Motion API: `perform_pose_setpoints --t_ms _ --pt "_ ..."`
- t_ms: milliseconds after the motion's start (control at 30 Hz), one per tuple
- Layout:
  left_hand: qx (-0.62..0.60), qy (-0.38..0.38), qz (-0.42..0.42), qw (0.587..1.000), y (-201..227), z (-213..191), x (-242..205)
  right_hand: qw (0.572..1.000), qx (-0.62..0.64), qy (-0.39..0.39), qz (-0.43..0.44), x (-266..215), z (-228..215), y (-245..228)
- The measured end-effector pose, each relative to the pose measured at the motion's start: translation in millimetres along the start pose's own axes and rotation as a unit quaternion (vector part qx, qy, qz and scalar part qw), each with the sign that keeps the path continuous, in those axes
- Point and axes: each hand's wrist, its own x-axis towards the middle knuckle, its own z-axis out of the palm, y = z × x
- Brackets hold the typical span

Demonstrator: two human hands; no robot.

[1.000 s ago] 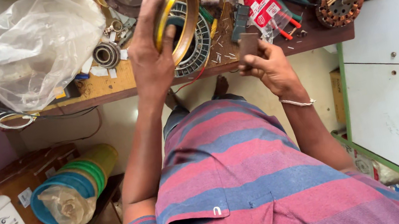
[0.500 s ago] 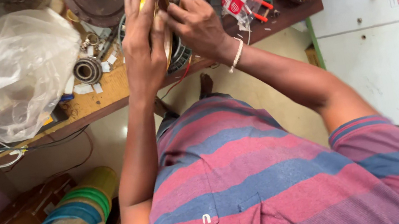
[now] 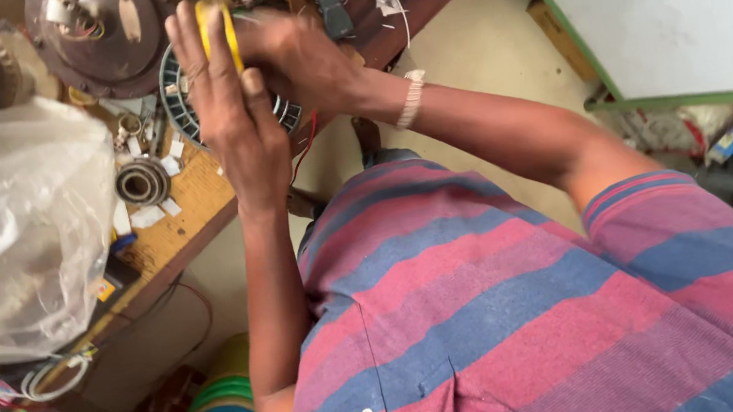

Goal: The person assembles electrical components on a workbench. They handle a circular metal housing, insert a threaded shaft, apply a substance with a brush, and fit a yellow ring onto a stator core.

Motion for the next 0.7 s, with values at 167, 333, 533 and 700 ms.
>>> perform_pose_setpoints --t_ms 167,333,533,700 --pt "-0.09 0.048 -0.006 0.995 -14.6 -6.3 -6.4 0.995 -0.025 -0.081 0.053 -7.2 4.2 -13.5" --pt "-0.056 0.055 -0.006 0.997 -17.4 -41.7 9.9 0.974 0.134 -0.179 0.046 -11.8 -3.0 -12.6" --pt "-0.135 0.022 -0.129 0.982 1.5 -37.6 47.5 0.996 -0.055 -0.076 0.006 -1.0 -11.8 -11.4" --pt "-0.089 -0.001 -0.186 0.978 20.0 -9.9 39.1 0.992 -0.035 -0.112 -0.036 8.2 -12.2 -3.4"
